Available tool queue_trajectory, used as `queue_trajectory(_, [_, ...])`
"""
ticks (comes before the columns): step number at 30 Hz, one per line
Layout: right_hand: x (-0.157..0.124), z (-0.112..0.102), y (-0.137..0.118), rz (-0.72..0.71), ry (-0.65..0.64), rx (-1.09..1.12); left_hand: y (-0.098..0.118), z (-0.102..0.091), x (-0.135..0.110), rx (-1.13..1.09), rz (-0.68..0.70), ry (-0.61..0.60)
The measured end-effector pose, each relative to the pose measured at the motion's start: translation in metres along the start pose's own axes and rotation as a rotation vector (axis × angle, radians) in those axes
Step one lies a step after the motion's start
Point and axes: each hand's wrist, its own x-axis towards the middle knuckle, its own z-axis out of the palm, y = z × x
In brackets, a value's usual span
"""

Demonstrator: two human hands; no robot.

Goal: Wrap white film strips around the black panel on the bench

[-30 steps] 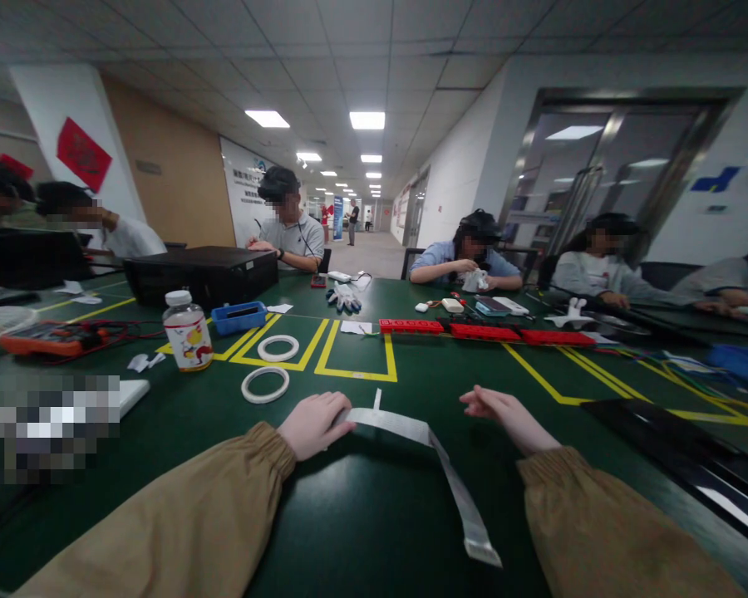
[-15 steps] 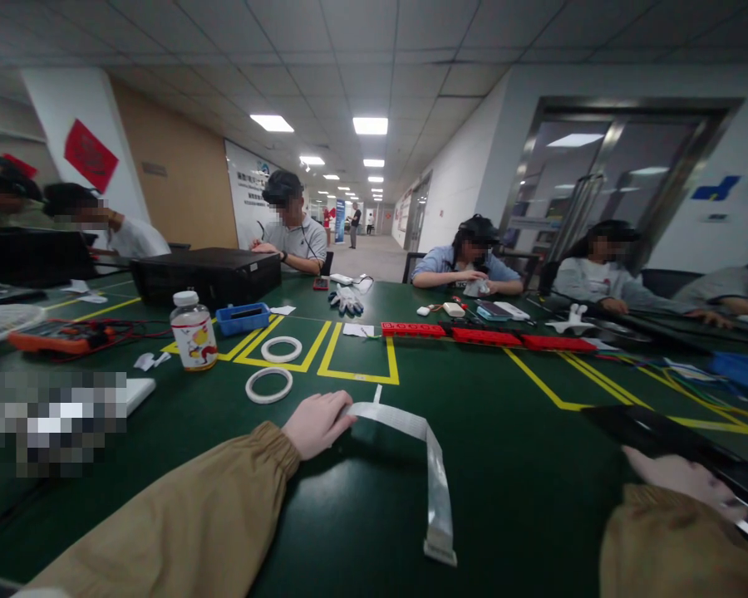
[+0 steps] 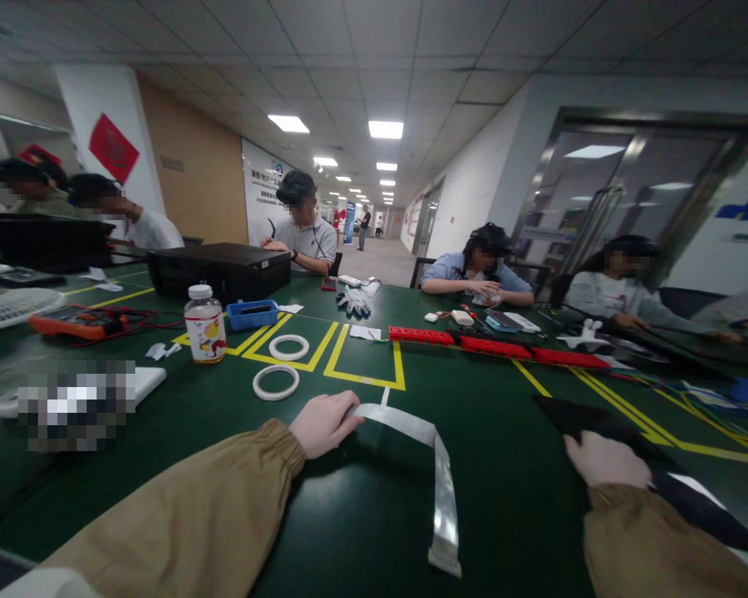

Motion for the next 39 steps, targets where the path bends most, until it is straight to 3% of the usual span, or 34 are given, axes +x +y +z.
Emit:
queue_trajectory(4, [-0.021, -0.01, -0.059, -0.205, -0.058, -0.112, 0.001, -0.001, 0.0, -0.009, -0.001, 0.006])
queue_trajectory(8, [-0.055, -0.019, -0.112, -0.475, 0.022, -0.111, 0.001, -0.002, 0.001, -0.017, 0.0, 0.021])
queue_trajectory(11, [-0.077, -0.024, -0.137, -0.654, 0.043, -0.016, 0.001, -0.003, 0.0, -0.044, -0.009, 0.044])
queue_trajectory(16, [-0.1, -0.038, -0.157, -0.902, -0.136, 0.297, -0.002, -0.003, -0.001, -0.064, -0.04, 0.095])
queue_trajectory(23, [-0.115, -0.065, -0.151, -1.125, -0.48, 0.693, -0.004, -0.007, -0.002, -0.065, -0.03, 0.095])
queue_trajectory(31, [-0.111, -0.065, -0.142, -1.135, -0.678, 0.837, -0.006, -0.008, -0.002, -0.061, -0.011, 0.08])
queue_trajectory(39, [-0.103, -0.051, -0.147, -0.71, -0.788, 1.205, -0.008, -0.006, 0.001, -0.011, 0.015, 0.038])
